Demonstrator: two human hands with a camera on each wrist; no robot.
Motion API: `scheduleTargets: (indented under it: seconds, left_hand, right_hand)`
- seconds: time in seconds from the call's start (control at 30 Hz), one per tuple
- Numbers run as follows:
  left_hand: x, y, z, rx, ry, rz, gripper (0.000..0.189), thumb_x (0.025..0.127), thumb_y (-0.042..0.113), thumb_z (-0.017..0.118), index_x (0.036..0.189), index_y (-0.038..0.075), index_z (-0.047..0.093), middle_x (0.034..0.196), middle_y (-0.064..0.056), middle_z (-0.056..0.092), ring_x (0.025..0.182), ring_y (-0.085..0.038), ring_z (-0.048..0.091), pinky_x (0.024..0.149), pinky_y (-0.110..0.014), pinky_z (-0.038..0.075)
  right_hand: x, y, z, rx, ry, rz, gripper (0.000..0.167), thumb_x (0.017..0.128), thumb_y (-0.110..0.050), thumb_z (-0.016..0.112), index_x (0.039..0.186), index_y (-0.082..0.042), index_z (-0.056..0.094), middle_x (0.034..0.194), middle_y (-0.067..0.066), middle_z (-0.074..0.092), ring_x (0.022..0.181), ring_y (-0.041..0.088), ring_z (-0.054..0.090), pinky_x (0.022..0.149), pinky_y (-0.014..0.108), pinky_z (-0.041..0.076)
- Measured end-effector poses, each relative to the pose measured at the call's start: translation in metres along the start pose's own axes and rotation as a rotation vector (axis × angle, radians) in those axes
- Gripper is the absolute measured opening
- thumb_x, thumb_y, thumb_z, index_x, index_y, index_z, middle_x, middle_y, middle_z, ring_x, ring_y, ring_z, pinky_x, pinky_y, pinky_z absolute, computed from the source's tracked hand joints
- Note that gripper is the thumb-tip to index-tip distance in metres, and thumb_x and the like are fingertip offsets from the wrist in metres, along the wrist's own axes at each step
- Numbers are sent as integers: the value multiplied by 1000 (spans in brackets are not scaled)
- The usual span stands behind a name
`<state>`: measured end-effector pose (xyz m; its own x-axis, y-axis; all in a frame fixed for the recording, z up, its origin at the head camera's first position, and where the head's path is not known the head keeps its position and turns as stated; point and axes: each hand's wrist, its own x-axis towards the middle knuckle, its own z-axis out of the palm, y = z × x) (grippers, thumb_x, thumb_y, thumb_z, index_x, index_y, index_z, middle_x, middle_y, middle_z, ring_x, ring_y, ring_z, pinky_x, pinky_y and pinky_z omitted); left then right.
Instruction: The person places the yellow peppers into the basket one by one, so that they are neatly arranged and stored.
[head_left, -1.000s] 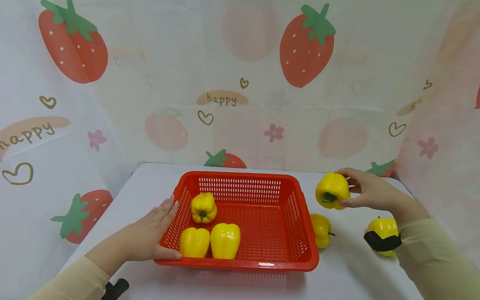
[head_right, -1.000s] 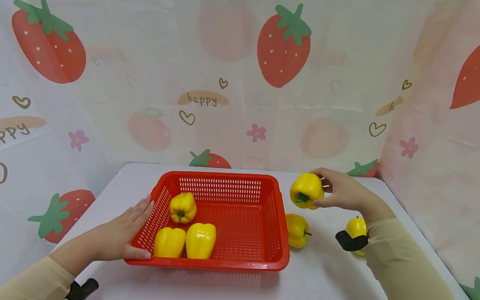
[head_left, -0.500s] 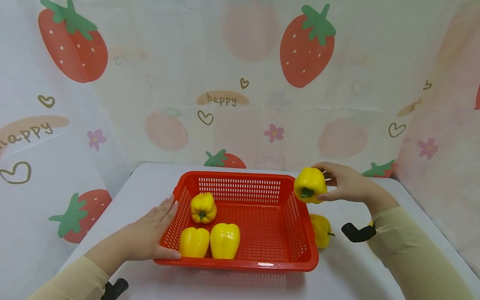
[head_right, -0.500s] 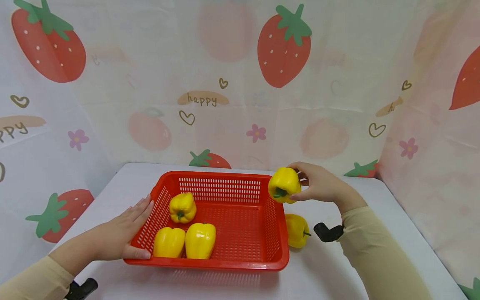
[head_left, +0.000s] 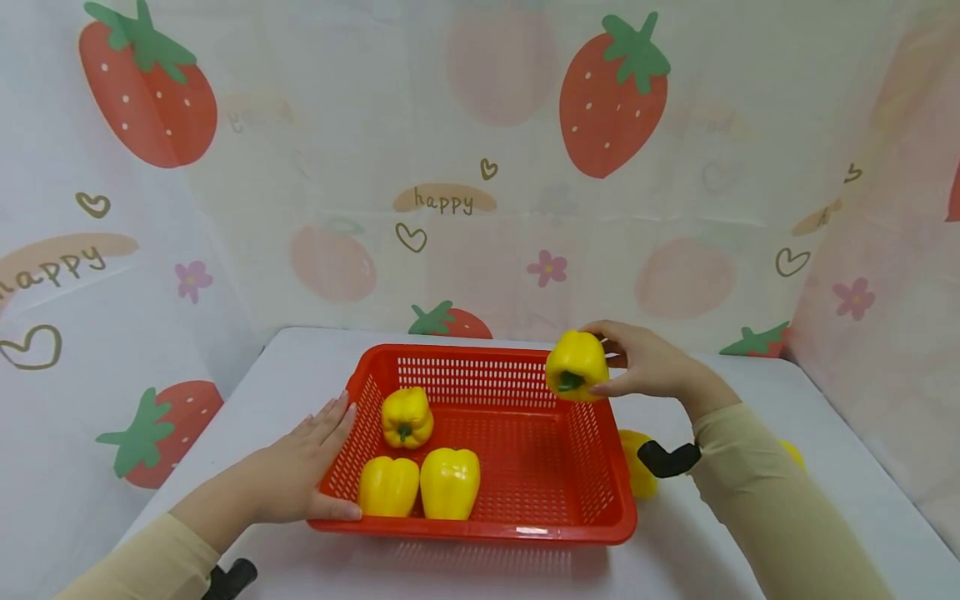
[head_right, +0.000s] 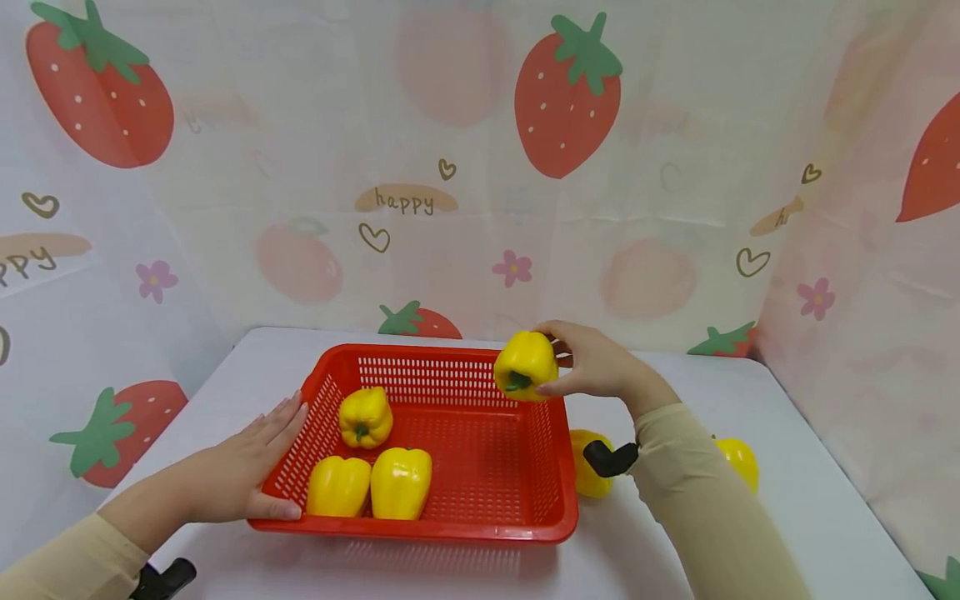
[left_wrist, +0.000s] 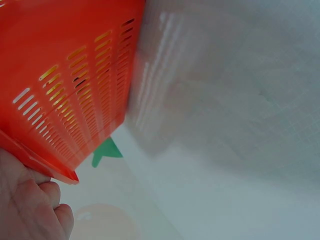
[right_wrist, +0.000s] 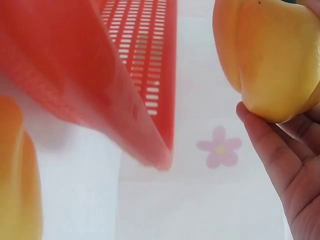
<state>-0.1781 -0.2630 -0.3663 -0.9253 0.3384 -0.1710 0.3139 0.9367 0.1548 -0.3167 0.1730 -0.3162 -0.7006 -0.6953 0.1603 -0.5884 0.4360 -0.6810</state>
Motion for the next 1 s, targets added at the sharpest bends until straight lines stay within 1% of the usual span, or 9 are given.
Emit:
scheduleTargets:
  seconds: [0.23, 0.4, 0.57, 0.77, 1.0]
  left_hand:
    - [0, -1, 1, 3, 6, 6, 122, 61, 79, 54, 147, 5, 9, 153, -15, 4, 138, -34, 9, 109, -52, 16]
    - [0, -2, 1, 6, 11, 9, 122, 61, 79, 54, 147, 5, 9, 153, -15, 3, 138, -34, 10, 109, -52, 16]
    - [-1, -2, 1, 2, 20, 12, 122, 61, 79, 54, 147, 5, 9, 153, -15, 3, 138, -34, 10, 108, -52, 17]
    - [0, -2, 2, 4, 23, 15, 121, 61, 79, 53, 147, 5, 10, 153, -15, 4, 138, -34, 10, 109, -52, 16]
    - [-1, -3, 2, 5, 26, 25, 121, 62, 79, 53, 147, 5, 10, 153, -15, 3, 138, -35, 10, 108, -52, 16]
  right_hand:
    - [21, -5, 16, 28, -24, -11, 68, 70, -20, 80, 127, -11, 44, 116, 2, 53, 105, 20, 53, 91, 32, 47]
    - [35, -11, 28, 32, -37, -3, 70, 68, -19, 81, 127, -12, 45, 117, 2, 53, 107, 21, 53, 91, 34, 47]
    - [48, -17, 38, 11, -51, -15, 70, 66, -24, 83, 126, -15, 46, 116, -2, 53, 108, 19, 53, 92, 33, 46]
    - [60, -20, 48, 3, -56, -8, 69, 67, -25, 82, 125, -16, 46, 115, -4, 52, 107, 17, 53, 93, 31, 45]
    - [71, -20, 58, 1, -66, 4, 68, 67, -27, 82, 125, -18, 47, 114, -6, 51, 107, 14, 52, 91, 29, 46]
